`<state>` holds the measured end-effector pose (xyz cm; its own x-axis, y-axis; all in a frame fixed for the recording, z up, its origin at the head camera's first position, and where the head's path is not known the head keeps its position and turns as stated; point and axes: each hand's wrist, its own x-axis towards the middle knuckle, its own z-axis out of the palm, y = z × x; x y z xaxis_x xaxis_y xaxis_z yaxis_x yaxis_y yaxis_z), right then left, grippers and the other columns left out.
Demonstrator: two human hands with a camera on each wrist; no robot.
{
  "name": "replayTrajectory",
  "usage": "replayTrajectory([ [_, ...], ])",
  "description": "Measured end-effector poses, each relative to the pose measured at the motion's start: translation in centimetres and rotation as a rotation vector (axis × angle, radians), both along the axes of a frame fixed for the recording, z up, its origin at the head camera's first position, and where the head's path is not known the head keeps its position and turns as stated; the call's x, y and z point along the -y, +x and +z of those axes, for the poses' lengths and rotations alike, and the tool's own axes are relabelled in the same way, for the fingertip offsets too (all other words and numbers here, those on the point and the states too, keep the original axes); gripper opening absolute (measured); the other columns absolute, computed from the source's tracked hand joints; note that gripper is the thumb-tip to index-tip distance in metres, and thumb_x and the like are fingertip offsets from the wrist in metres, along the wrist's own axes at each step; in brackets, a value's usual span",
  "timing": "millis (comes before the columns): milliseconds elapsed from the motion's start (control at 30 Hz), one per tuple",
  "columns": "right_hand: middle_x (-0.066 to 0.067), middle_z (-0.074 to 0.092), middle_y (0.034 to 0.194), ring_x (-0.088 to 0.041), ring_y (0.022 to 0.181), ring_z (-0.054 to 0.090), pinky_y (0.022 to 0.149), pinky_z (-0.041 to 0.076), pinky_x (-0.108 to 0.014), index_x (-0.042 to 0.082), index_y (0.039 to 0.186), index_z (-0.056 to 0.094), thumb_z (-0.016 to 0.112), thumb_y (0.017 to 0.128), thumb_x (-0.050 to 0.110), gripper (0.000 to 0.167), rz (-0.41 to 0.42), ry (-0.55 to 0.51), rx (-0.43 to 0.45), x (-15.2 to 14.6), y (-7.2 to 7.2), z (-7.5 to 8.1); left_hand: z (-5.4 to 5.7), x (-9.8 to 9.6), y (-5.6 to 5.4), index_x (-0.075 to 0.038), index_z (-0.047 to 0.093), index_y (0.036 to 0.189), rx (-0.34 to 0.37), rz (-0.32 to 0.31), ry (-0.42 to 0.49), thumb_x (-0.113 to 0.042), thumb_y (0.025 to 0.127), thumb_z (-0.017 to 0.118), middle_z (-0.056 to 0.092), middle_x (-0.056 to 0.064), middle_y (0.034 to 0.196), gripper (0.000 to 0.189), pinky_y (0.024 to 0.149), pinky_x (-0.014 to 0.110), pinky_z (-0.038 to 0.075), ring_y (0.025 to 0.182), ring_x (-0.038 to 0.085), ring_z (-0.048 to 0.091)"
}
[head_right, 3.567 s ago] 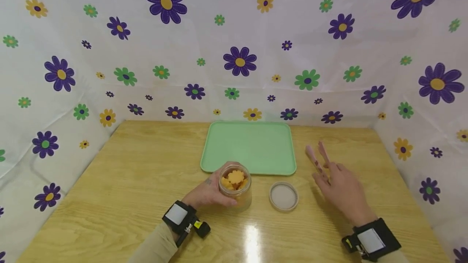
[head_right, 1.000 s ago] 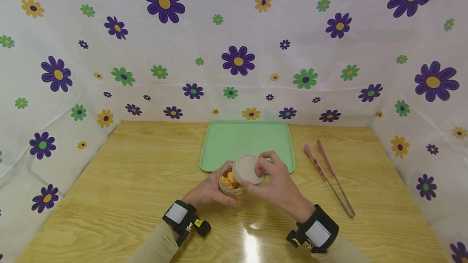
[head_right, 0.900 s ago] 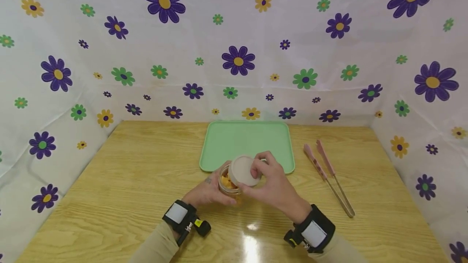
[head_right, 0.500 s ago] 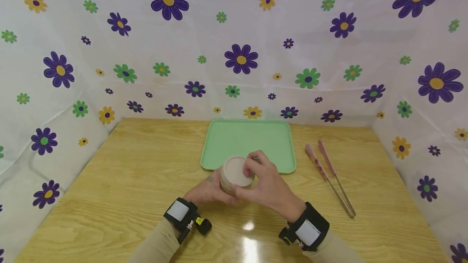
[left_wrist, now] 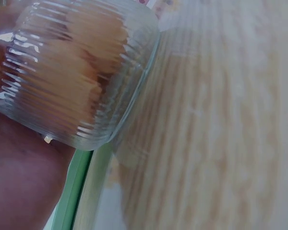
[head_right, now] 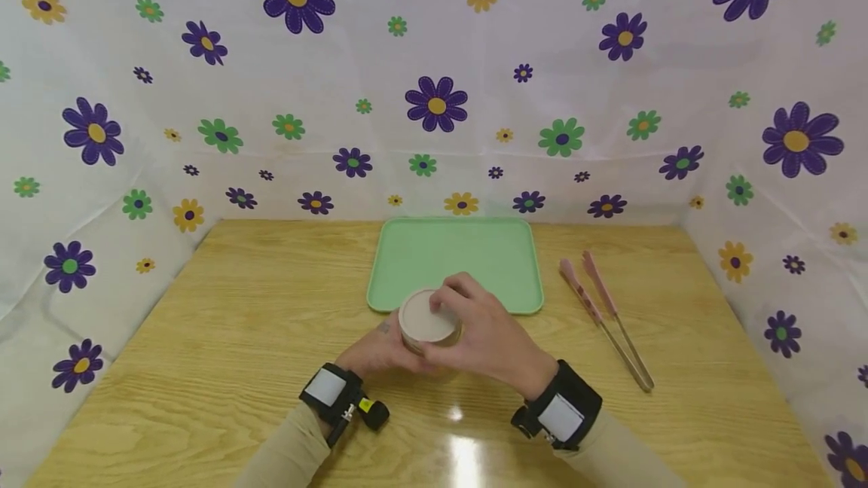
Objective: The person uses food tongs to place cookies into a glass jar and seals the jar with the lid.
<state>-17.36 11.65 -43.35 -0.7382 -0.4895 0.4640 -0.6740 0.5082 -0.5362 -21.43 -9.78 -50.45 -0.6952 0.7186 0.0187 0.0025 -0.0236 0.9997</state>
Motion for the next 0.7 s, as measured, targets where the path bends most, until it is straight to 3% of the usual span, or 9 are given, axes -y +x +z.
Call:
replayTrajectory([
  [300, -0.003, 0.059, 0.119, -0.021, 0.105, 0.062, 0.085, 0.058, -0.040, 0.015, 0.095, 0.053, 0.088, 0.076, 0.027, 0.042, 0.030, 0.021, 0.012, -0.2, -0.2, 0.0, -0.1, 0.1, -0.1, -0.021, 0.035, 0.153, -0.010, 0.001, -0.018, -0.001, 0.074, 0.084, 0.045, 0.006, 0.147, 0.096, 0.116, 0.040, 0.035, 0.132, 0.020, 0.046],
  [400, -0.005, 0.058, 0.126, -0.024, 0.111, 0.061, 0.089, 0.057, -0.044, 0.016, 0.095, 0.050, 0.090, 0.075, 0.035, 0.048, 0.038, 0.054, -0.002, -0.8, -0.5, 0.1, -0.2, -0.1, -0.3, -0.022, 0.033, 0.154, -0.017, -0.020, -0.017, -0.002, 0.075, 0.084, 0.045, 0.006, 0.148, 0.096, 0.117, 0.040, 0.035, 0.134, 0.020, 0.046],
  [567, -0.011, 0.046, 0.154, -0.034, 0.140, 0.046, 0.109, 0.042, -0.059, 0.019, 0.124, 0.058, 0.081, 0.079, 0.058, 0.064, 0.103, 0.192, -0.091, -0.6, -1.5, 0.4, -0.3, 0.3, -0.3, -0.022, 0.035, 0.152, -0.034, -0.015, -0.037, -0.006, 0.077, 0.085, 0.049, 0.005, 0.144, 0.092, 0.115, 0.039, 0.036, 0.131, 0.018, 0.049],
  [700, -0.006, 0.046, 0.158, -0.029, 0.149, 0.037, 0.115, 0.036, -0.057, 0.018, 0.137, 0.059, 0.075, 0.086, 0.050, 0.062, 0.263, 0.226, -0.176, 0.5, -2.9, 0.8, -0.3, 0.7, -0.1, -0.020, 0.037, 0.150, -0.026, -0.034, -0.014, -0.011, 0.079, 0.085, 0.051, 0.006, 0.142, 0.086, 0.110, 0.039, 0.042, 0.127, 0.020, 0.051],
])
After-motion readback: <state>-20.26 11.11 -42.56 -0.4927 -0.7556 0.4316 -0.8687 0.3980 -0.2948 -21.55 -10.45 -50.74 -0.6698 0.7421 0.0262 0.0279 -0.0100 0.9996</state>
